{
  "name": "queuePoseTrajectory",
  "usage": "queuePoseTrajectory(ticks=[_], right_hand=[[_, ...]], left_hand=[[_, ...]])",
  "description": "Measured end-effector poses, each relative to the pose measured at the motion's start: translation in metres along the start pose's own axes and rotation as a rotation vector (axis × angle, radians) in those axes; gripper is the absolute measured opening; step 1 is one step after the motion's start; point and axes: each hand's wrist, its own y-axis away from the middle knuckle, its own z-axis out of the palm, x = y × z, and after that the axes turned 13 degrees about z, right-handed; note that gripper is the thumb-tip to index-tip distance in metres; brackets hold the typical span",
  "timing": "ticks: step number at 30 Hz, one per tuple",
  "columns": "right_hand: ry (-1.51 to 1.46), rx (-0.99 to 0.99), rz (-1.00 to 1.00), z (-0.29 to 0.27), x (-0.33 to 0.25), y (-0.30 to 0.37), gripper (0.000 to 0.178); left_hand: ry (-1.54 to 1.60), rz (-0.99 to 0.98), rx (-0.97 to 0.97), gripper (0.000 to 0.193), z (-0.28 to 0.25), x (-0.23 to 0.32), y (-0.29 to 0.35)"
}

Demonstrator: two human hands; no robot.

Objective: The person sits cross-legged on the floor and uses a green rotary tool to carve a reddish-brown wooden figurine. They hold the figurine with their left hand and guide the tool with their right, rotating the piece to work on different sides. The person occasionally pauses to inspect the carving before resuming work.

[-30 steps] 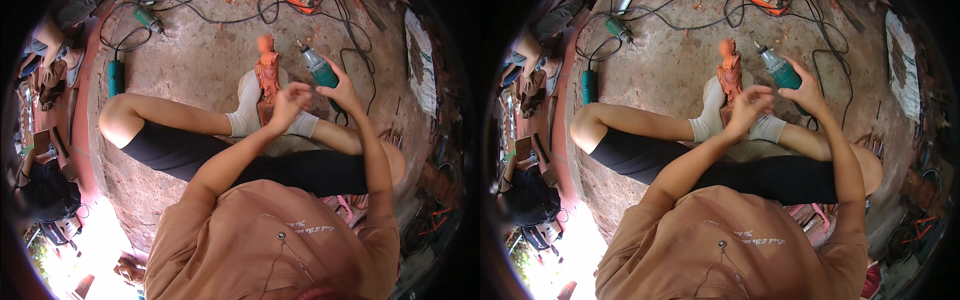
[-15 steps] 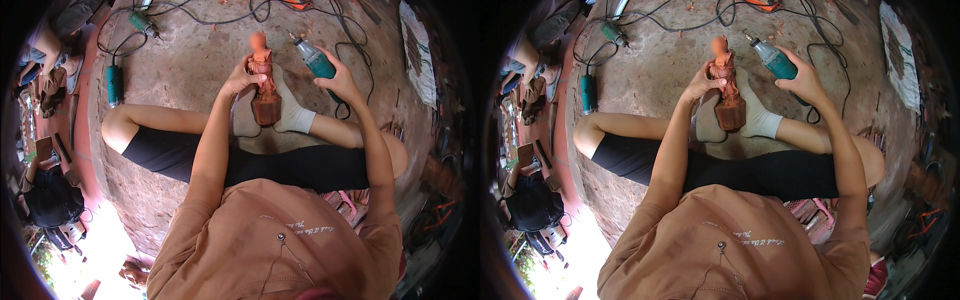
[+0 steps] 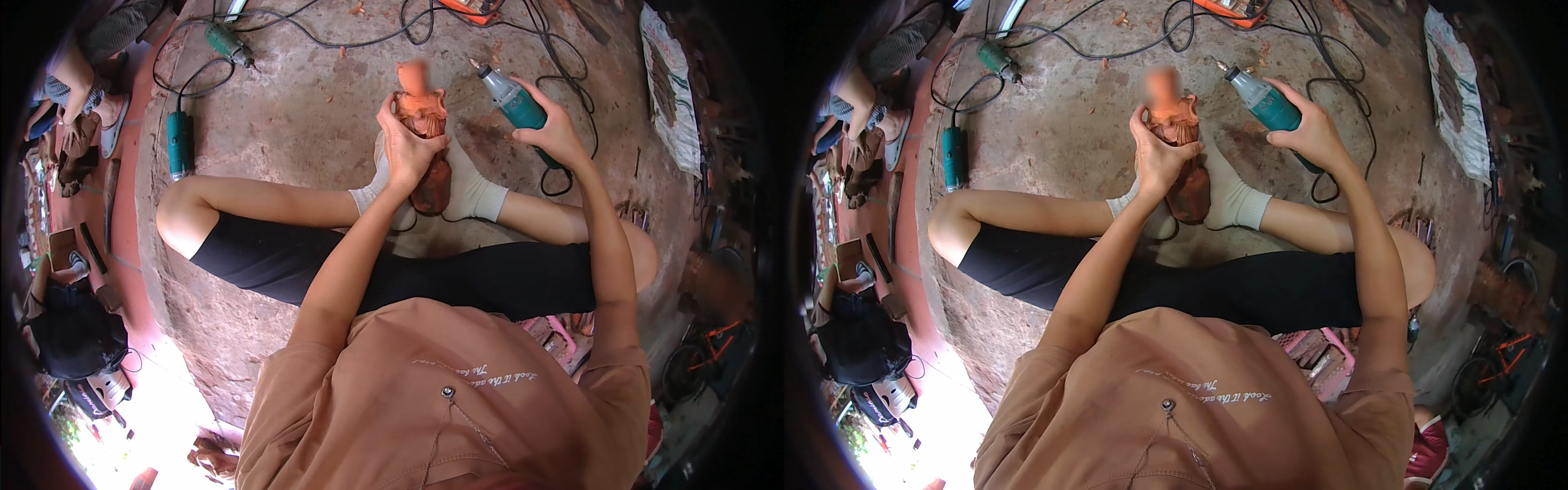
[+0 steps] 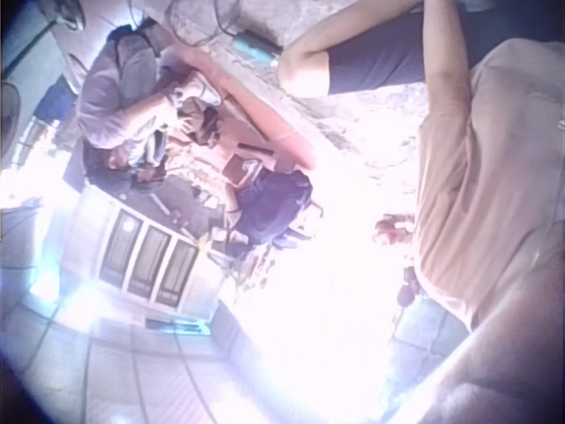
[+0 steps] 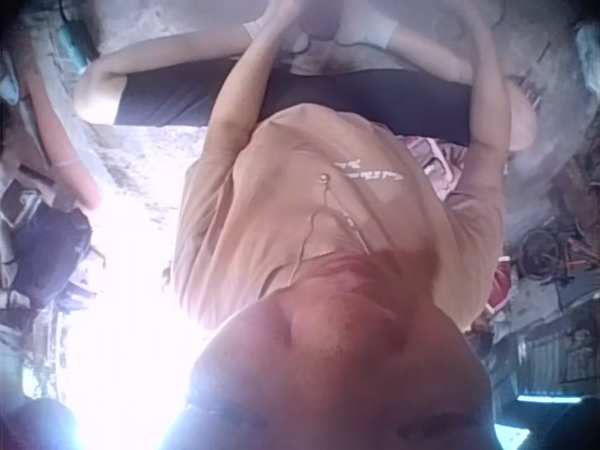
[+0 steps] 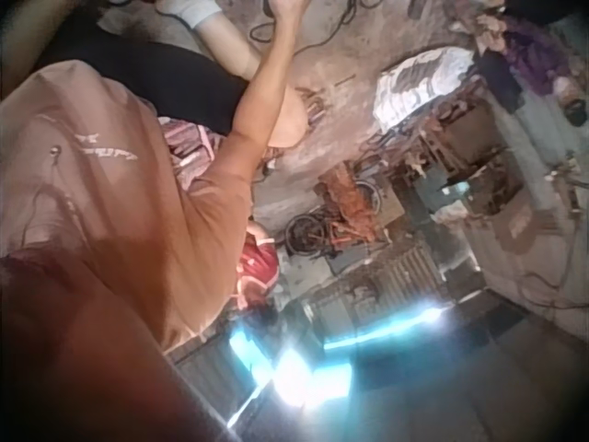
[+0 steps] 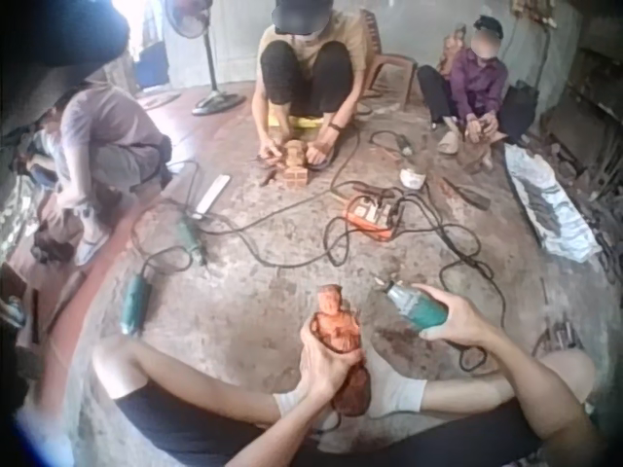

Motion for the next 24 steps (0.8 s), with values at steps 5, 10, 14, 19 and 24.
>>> queuePoseTrajectory(ticks=[5,10,14,19,24], right_hand=[[0.083,-0.041,0.042,-0.005,-0.016,0.002,0.080],[0.209,-0.093,0.132,-0.006,-0.034,0.003,0.081],[0.271,-0.096,0.150,-0.010,-0.038,0.006,0.082],[0.342,-0.151,0.165,-0.027,-0.043,0.017,0.082],[0.333,-0.138,0.108,-0.021,-0.042,0.019,0.082]], left_hand=[[-0.040,0.075,0.045,0.117,0.013,-0.015,0.001],[0.149,-0.009,0.070,0.112,0.016,-0.023,0.000],[-0.092,-0.096,0.229,0.096,0.018,-0.007,0.015],[0.195,0.095,0.171,0.070,0.025,0.053,0.049],[1.053,-0.487,-0.142,0.055,0.067,0.073,0.053]])
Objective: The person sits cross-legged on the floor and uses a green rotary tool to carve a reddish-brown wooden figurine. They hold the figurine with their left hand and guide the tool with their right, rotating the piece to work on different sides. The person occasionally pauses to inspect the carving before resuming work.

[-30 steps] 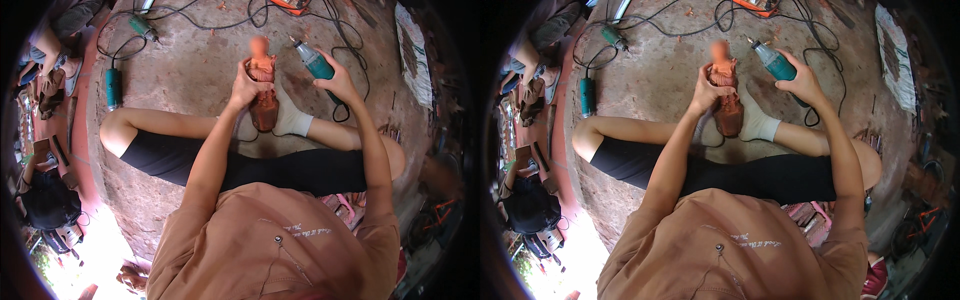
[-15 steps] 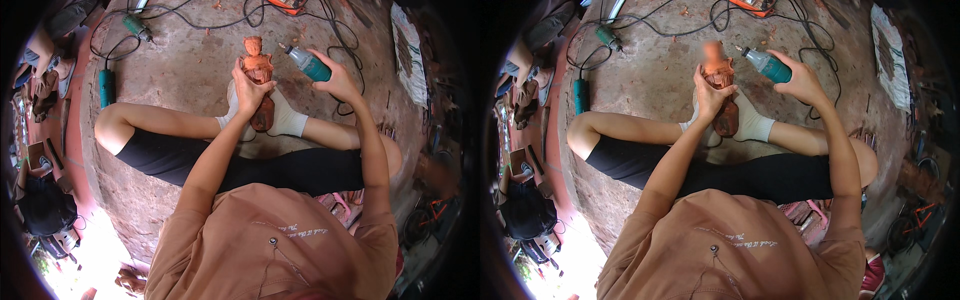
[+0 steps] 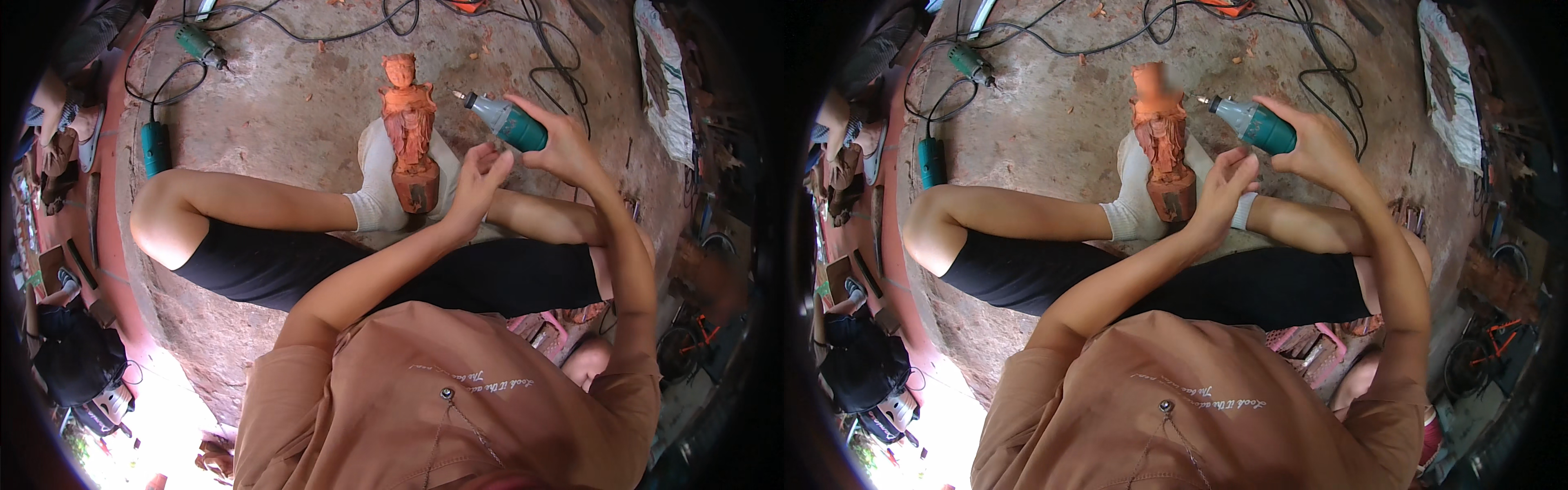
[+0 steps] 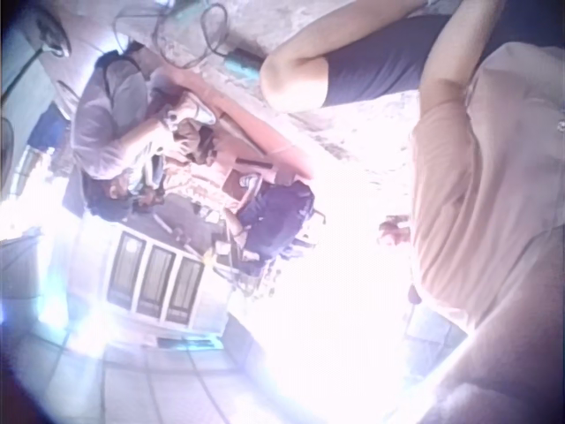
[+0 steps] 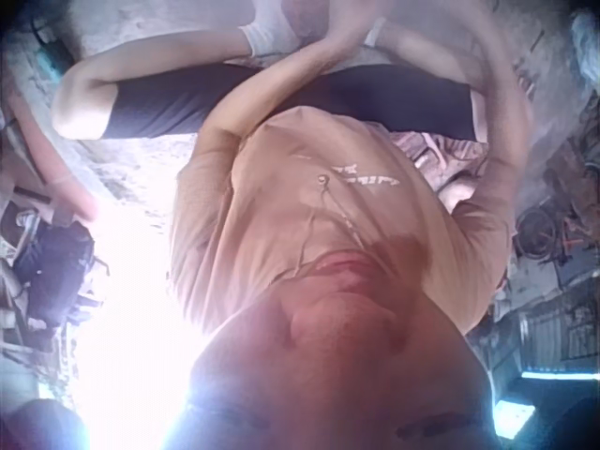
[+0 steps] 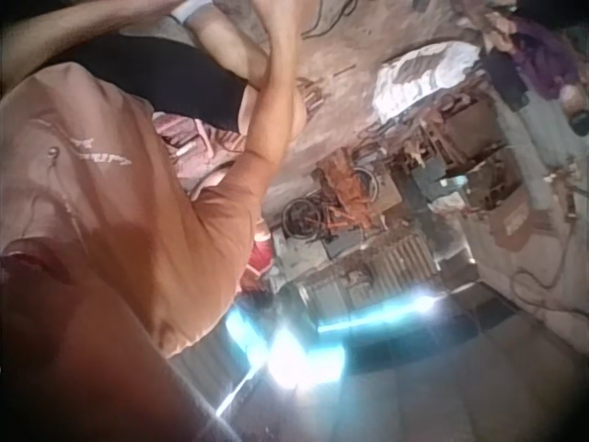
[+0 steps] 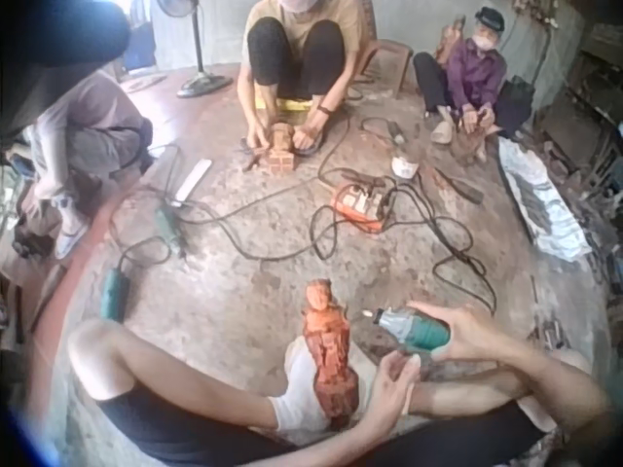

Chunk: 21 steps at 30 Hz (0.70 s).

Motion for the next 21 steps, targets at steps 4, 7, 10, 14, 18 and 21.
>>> queuePoseTrajectory(ticks=[4,7,10,14,18,21], right_hand=[[-0.048,-0.006,0.058,0.017,0.005,-0.002,0.083],[-0.029,-0.028,0.057,0.020,0.006,-0.004,0.083],[0.002,-0.051,0.049,0.020,0.008,-0.005,0.083],[-0.016,-0.011,-0.013,0.026,0.011,-0.004,0.082],[-0.076,-0.006,0.027,0.036,0.019,-0.001,0.082],[-0.044,0.030,0.017,0.040,0.028,-0.002,0.082]], left_hand=[[0.426,-0.094,-0.061,0.045,0.015,-0.006,-0.028],[0.474,-0.160,-0.021,0.042,0.015,-0.014,-0.036],[0.536,-0.182,-0.057,0.039,0.008,-0.016,-0.036],[0.548,-0.219,-0.014,0.043,0.006,-0.018,-0.036],[0.503,-0.252,-0.040,0.044,0.000,-0.019,-0.037],[0.273,-0.269,-0.087,0.046,-0.001,-0.009,-0.036]])
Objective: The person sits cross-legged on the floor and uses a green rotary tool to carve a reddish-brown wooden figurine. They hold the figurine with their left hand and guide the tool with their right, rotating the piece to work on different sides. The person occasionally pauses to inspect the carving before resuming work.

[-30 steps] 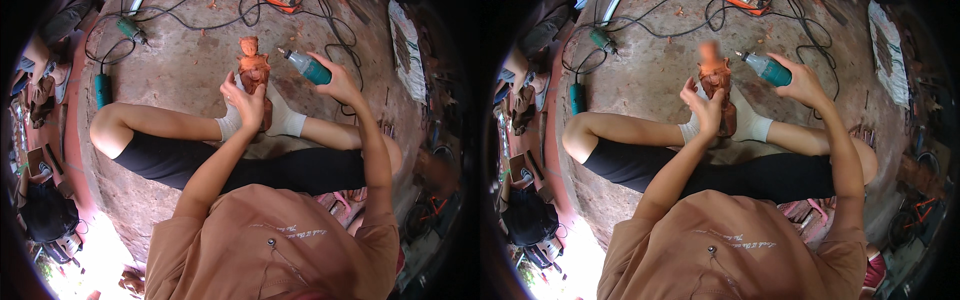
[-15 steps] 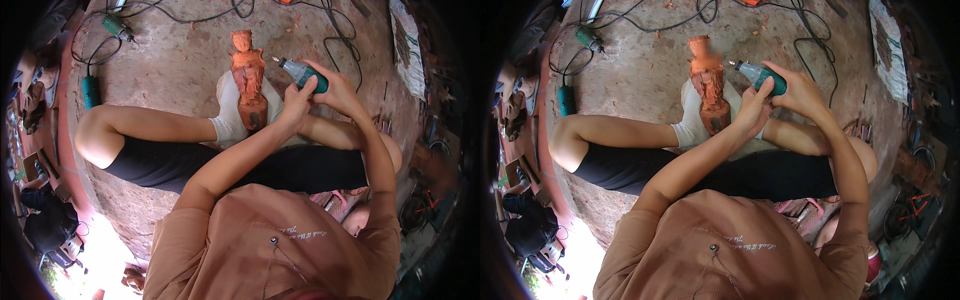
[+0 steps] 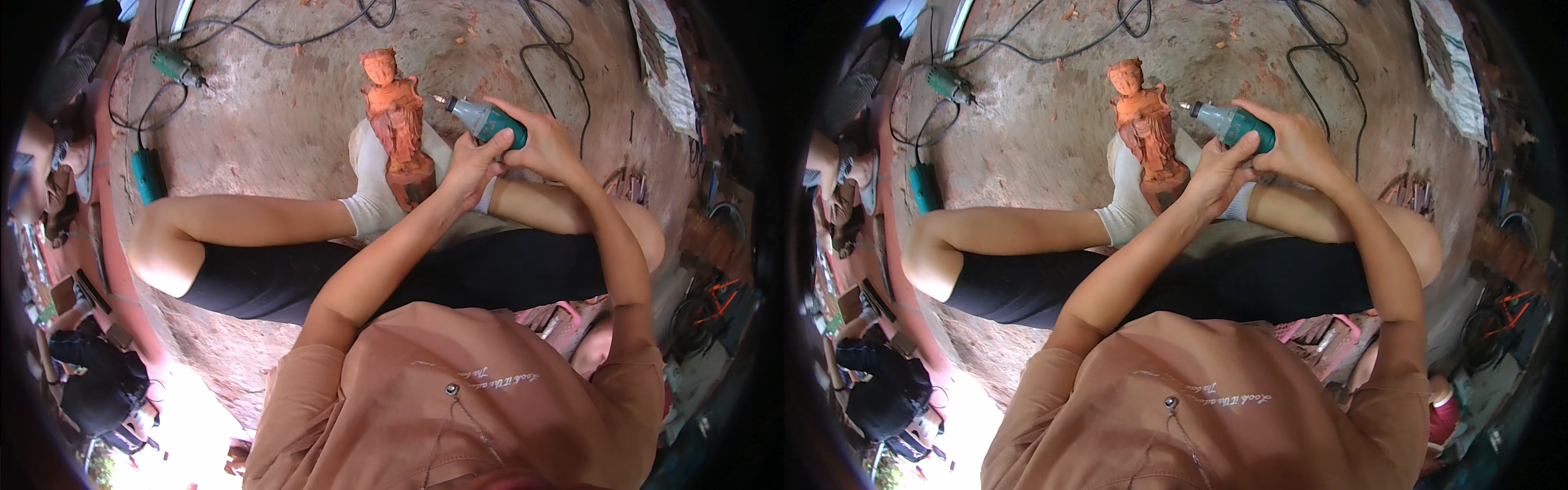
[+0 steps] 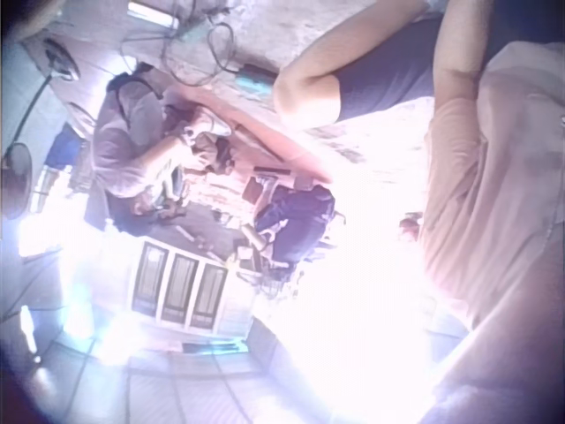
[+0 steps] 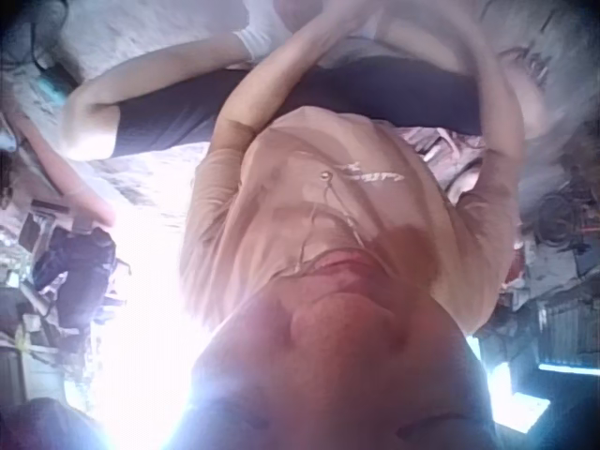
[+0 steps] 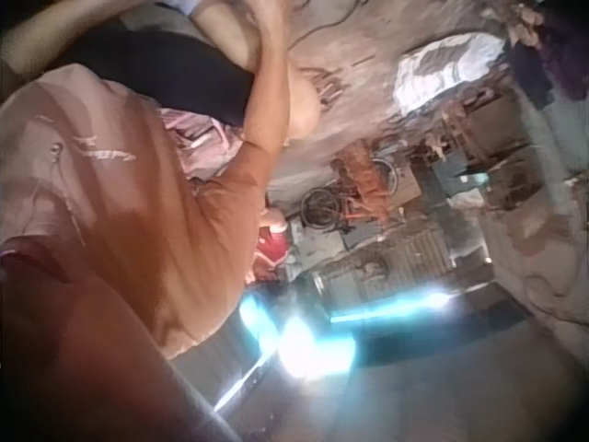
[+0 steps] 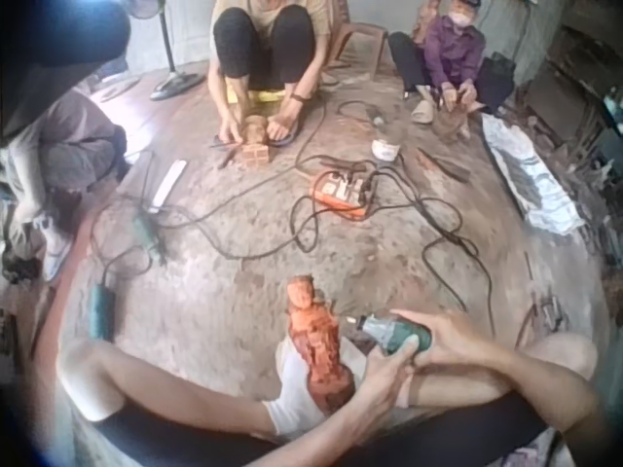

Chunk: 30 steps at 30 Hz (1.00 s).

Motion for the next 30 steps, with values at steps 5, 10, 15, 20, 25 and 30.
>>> queuePoseTrajectory(ticks=[5,10,15,20,25,30], right_hand=[[-0.082,0.046,0.067,-0.009,-0.002,0.000,0.080],[-0.100,0.100,0.077,-0.018,-0.022,0.000,0.080],[-0.093,0.077,0.107,-0.019,-0.021,0.004,0.080],[-0.145,0.041,0.062,-0.011,-0.009,0.005,0.079],[-0.069,0.004,0.071,-0.011,-0.018,0.004,0.079],[-0.083,0.021,0.022,-0.007,-0.016,0.004,0.080]], left_hand=[[-1.340,0.726,0.183,0.067,-0.018,0.044,0.032],[-1.654,0.905,0.529,0.094,-0.053,0.069,0.003],[-1.233,0.729,0.387,0.089,-0.073,0.068,-0.008],[-0.457,0.452,0.121,0.072,-0.104,0.087,-0.011],[-0.297,0.337,-0.062,0.076,-0.098,0.093,-0.009],[-0.288,0.267,-0.040,0.082,-0.101,0.097,-0.012]])
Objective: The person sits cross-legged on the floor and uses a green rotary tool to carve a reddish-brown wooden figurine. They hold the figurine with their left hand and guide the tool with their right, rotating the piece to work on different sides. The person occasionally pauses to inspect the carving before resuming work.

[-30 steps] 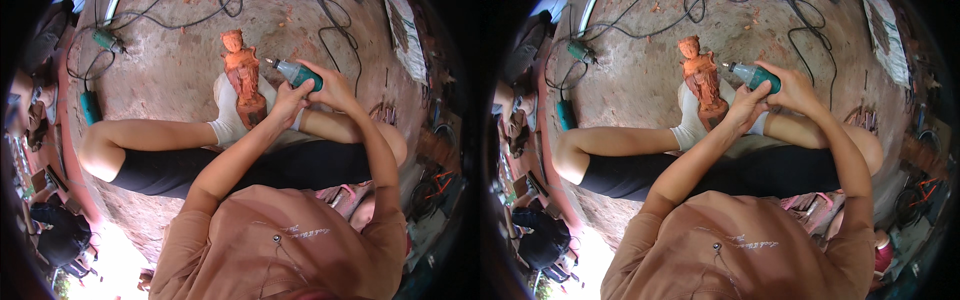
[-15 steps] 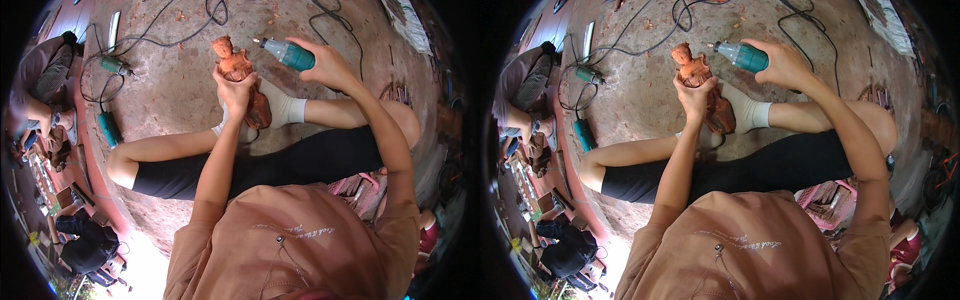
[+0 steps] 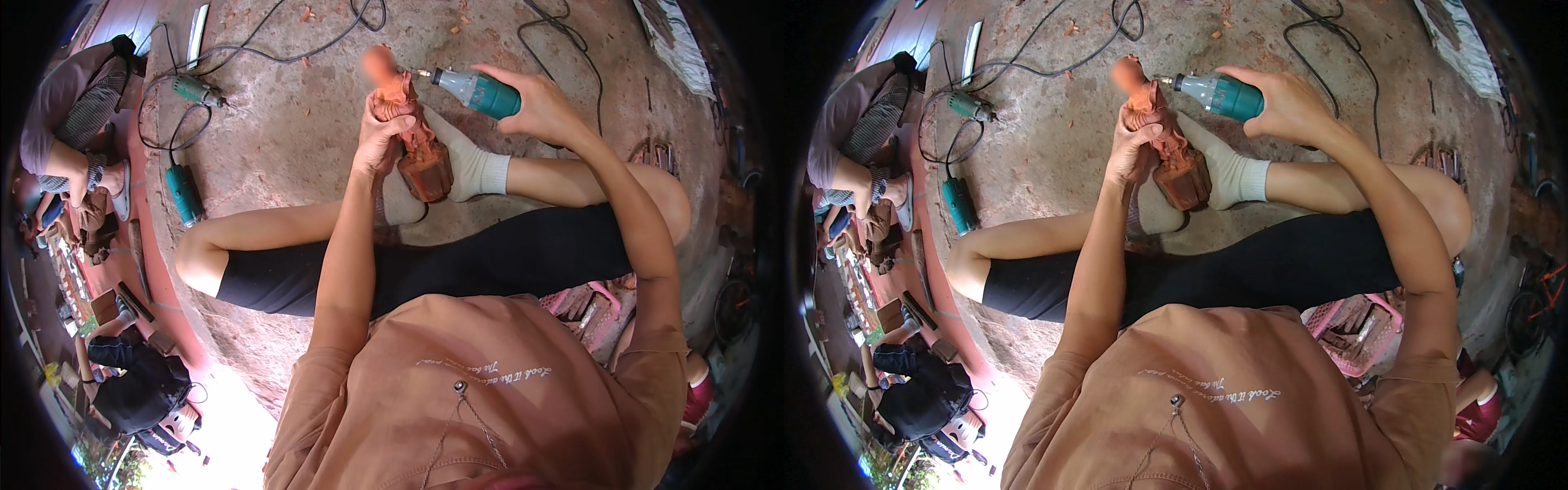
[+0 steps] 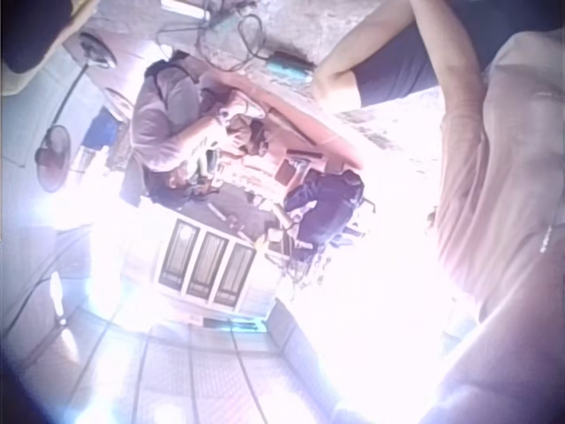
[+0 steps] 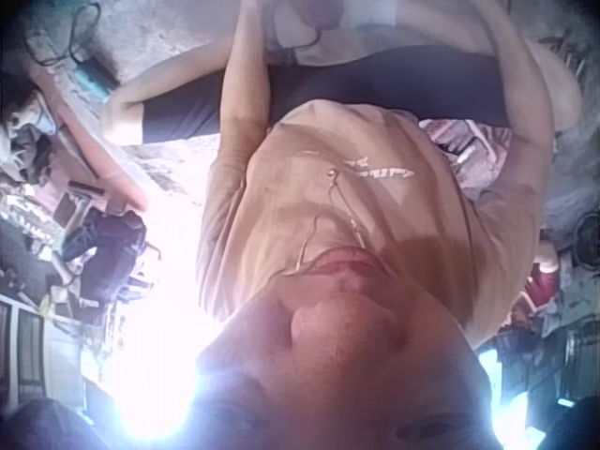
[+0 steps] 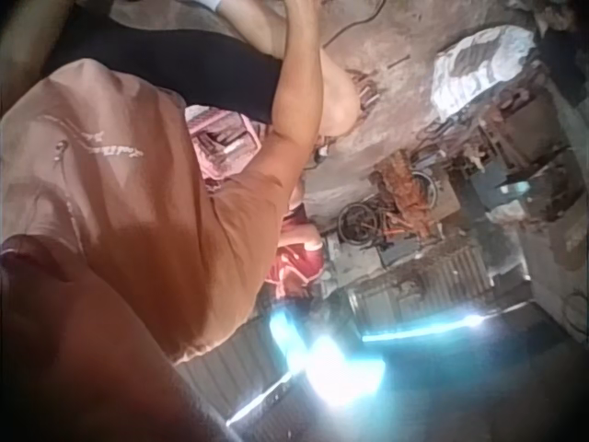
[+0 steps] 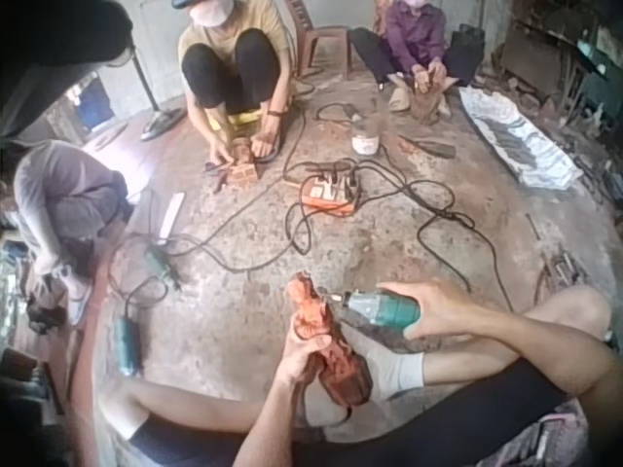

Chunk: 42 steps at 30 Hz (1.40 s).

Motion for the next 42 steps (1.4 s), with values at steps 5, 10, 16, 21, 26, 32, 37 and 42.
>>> queuePoseTrajectory(ticks=[5,10,16,21,26,32,37,42], right_hand=[[0.013,-0.004,-0.011,0.001,0.001,0.001,0.082],[0.048,-0.001,-0.036,0.005,0.002,0.000,0.083],[0.060,0.027,-0.118,0.010,0.006,-0.003,0.084],[0.090,-0.010,-0.086,0.007,0.001,-0.004,0.082],[0.107,-0.017,-0.078,0.009,0.004,-0.005,0.084],[0.141,-0.038,-0.012,0.009,0.004,-0.005,0.083],[0.142,-0.035,0.015,0.006,0.003,-0.008,0.080],[0.056,-0.054,0.058,0.003,-0.003,-0.005,0.080]], left_hand=[[-0.062,-0.022,-0.004,0.086,-0.011,-0.001,-0.005],[-0.121,-0.019,0.001,0.086,-0.022,-0.002,-0.010],[-0.108,0.000,0.008,0.085,-0.020,-0.002,-0.011],[-0.142,0.032,0.039,0.087,-0.012,0.000,-0.008],[-0.471,0.138,0.086,0.084,-0.001,0.000,-0.006],[-0.895,0.199,0.183,0.094,0.011,-0.011,-0.008],[-1.034,0.248,0.210,0.096,0.009,-0.011,-0.004],[-0.524,0.117,0.298,0.093,0.021,-0.012,0.015]])
